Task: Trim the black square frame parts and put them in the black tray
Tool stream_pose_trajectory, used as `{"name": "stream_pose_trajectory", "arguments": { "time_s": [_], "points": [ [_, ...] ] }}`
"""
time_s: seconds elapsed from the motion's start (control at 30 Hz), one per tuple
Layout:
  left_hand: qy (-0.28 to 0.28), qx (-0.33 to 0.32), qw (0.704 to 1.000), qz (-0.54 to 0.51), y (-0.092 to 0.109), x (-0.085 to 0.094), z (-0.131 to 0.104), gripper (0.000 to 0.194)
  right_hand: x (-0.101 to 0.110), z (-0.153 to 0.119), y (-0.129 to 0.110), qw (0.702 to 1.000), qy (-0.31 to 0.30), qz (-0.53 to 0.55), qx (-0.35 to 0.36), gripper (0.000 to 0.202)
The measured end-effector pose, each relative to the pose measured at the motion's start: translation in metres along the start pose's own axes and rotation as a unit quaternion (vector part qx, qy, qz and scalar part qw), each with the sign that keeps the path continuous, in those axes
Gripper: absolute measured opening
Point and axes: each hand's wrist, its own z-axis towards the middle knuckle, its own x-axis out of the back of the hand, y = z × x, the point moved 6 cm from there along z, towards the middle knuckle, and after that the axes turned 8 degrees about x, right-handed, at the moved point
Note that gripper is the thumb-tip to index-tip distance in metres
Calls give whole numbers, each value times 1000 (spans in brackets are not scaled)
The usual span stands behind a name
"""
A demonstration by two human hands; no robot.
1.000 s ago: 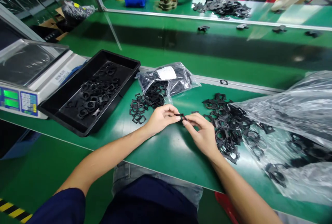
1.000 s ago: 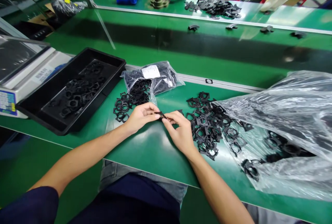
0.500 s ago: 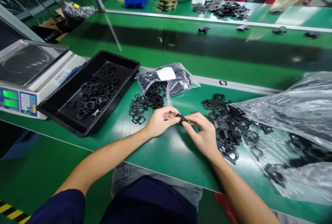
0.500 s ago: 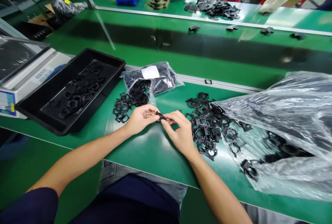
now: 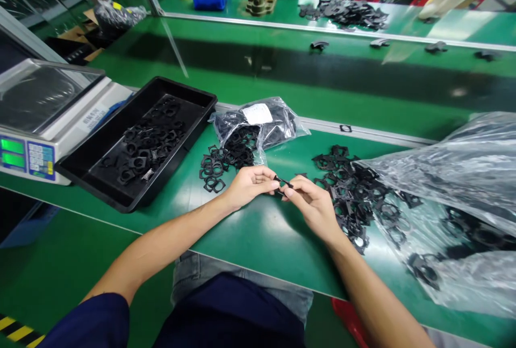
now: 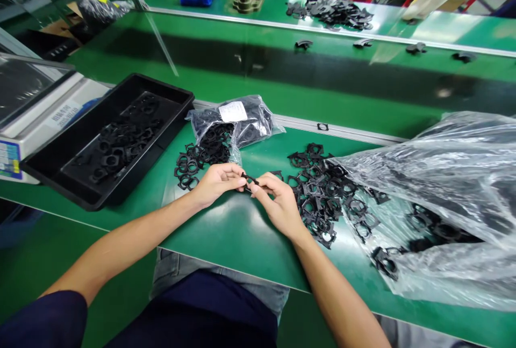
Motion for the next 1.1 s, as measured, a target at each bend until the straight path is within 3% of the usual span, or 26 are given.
{"name": "stream_pose_trajectory", "arguments": {
  "time_s": [0.13, 0.33, 0.43, 0.6, 0.9, 1.1],
  "points": [
    [20, -7, 1000, 7, -1, 3, 1, 44, -1, -1, 3, 1000, 4, -10, 2, 38],
    [-21, 52, 998, -30, -6, 1, 1, 52, 1, -1, 7, 998, 34, 57, -22, 30],
    [-46, 78, 995, -34, -7, -2, 1, 53, 1, 0, 7, 994, 13, 96, -51, 34],
    [-42, 81, 995, -25, -7, -1, 1, 50, -1, 1, 8, 989, -33, 114, -84, 40],
    [-52, 45, 997, 29, 1, 1, 0, 35, 0, -2, 17, 983, 47, 136, -116, 38],
    [-43, 53, 998, 13, -3, 0, 0, 36, 0, -1, 19, 981, 57, 140, -118, 33]
  ]
}}
